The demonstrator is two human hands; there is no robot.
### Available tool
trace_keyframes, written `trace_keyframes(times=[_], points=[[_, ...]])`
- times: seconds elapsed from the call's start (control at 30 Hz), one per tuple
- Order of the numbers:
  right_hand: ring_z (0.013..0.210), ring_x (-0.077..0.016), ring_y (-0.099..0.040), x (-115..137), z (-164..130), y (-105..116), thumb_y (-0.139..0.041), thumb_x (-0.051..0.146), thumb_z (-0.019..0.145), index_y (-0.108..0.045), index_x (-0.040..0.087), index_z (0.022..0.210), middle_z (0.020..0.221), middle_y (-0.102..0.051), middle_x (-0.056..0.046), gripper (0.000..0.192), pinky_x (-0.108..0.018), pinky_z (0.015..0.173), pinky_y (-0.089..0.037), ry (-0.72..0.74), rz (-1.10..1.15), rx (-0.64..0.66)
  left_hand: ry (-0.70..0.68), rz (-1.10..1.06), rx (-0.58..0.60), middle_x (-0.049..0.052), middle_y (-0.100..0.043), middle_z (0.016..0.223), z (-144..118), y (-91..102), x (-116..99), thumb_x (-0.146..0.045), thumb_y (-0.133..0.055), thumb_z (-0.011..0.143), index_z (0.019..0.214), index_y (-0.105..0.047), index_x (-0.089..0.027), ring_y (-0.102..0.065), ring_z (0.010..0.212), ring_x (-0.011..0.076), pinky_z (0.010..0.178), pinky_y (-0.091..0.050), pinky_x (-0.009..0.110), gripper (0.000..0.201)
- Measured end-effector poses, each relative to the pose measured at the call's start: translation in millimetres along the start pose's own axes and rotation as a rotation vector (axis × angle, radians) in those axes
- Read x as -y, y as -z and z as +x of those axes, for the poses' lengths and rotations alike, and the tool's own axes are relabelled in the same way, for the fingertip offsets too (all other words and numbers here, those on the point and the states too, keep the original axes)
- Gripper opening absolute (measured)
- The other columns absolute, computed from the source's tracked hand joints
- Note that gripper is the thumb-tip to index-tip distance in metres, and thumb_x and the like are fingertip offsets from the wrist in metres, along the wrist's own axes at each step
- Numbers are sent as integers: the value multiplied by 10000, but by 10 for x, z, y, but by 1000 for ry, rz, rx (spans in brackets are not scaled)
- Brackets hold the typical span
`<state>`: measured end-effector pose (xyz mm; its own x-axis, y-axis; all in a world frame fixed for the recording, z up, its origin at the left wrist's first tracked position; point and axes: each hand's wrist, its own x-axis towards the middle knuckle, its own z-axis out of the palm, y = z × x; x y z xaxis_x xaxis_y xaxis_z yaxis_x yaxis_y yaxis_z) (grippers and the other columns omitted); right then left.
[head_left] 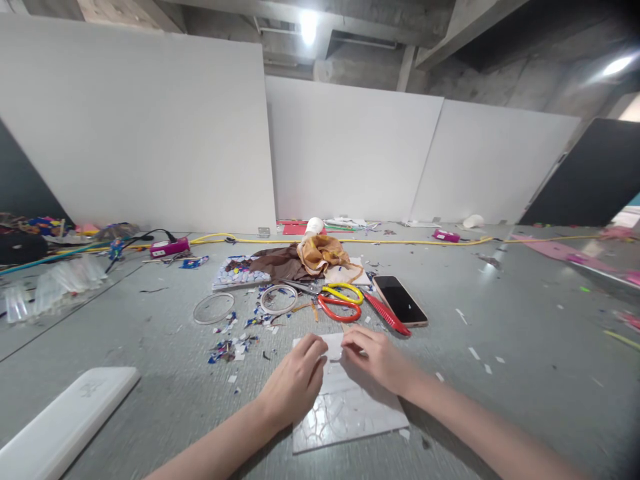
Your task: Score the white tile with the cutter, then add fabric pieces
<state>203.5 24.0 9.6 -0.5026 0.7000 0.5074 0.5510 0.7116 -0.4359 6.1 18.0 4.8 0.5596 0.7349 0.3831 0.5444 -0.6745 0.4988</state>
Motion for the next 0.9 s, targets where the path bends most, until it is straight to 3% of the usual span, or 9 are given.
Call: trace_keyframes(times=[0.1, 0.33, 0.4, 0.47, 0.53, 0.57, 0.73, 0.83, 0.9], points=[[765, -124, -575, 103, 17, 19, -459, 140, 871, -568, 186, 857, 853, -600, -33, 118, -228, 675, -462, -42, 89, -9, 13, -114, -82, 73, -557, 1009, 16, 33, -32, -185, -443, 863, 1072, -514, -195, -563, 875, 184, 784, -460, 312, 221], [787, -136, -579, 244, 34, 33, -476, 164, 870, -576, 187, 846, 836, -615, -28, 106, -240, 705, -466, -26, 141, -28, -23, -173, -185, 31, -620, 720, 51, 90, 25, -182, -468, 857, 821, -645, -174, -589, 651, 140, 616, -458, 223, 181], [776, -139, -585, 193, 54, 52, -485, 156, 859, -577, 186, 862, 860, -609, -35, 96, -242, 697, -474, -69, 129, -94, 20, -82, -268, 46, -633, 770, 88, 157, 132, -156, -449, 852, 851, -651, -172, -599, 707, 156, 663, -467, 248, 202], [761, -143, -592, 103, 79, 76, -505, 134, 835, -576, 182, 889, 892, -599, -44, 102, -251, 695, -486, -127, 94, -172, 55, 38, -324, 84, -626, 975, 134, 235, 252, -126, -405, 851, 947, -646, -177, -593, 878, 193, 765, -465, 304, 264], [786, -158, -596, -1, 101, 101, -527, 105, 803, -581, 180, 891, 919, -589, -53, 127, -278, 727, -491, -168, 17, -208, 15, 133, -296, 115, -520, 1208, 172, 300, 342, -109, -367, 855, 1133, -575, -186, -520, 1067, 225, 855, -437, 352, 356], [813, -170, -595, -52, 108, 114, -536, 94, 790, -586, 179, 879, 933, -583, -57, 133, -298, 749, -489, -180, -34, -210, 12, 182, -283, 121, -501, 1221, 182, 320, 368, -116, -363, 861, 1178, -546, -190, -505, 1087, 234, 870, -428, 369, 374], [842, -191, -585, -206, 115, 183, -569, 103, 763, -612, 181, 793, 898, -564, -50, 93, -346, 772, -486, -248, -221, -126, 79, 282, -167, 69, -628, 854, 155, 315, 386, -132, -385, 871, 908, -657, -180, -616, 763, 194, 721, -495, 315, 278], [884, -201, -568, -238, 123, 231, -609, 101, 737, -628, 174, 808, 901, -558, -57, 104, -346, 792, -478, -259, -269, -75, 61, 275, -153, 82, -618, 1051, 135, 278, 413, 14, -342, 785, 1008, -625, -186, -605, 944, 205, 810, -488, 324, 413], [904, -199, -561, -256, 128, 252, -631, 112, 729, -637, 175, 840, 935, -557, -61, 128, -341, 805, -473, -212, -264, -12, 27, 288, -153, 100, -504, 1252, 133, 257, 436, 80, -328, 691, 1080, -594, -183, -504, 1133, 236, 916, -436, 379, 540]])
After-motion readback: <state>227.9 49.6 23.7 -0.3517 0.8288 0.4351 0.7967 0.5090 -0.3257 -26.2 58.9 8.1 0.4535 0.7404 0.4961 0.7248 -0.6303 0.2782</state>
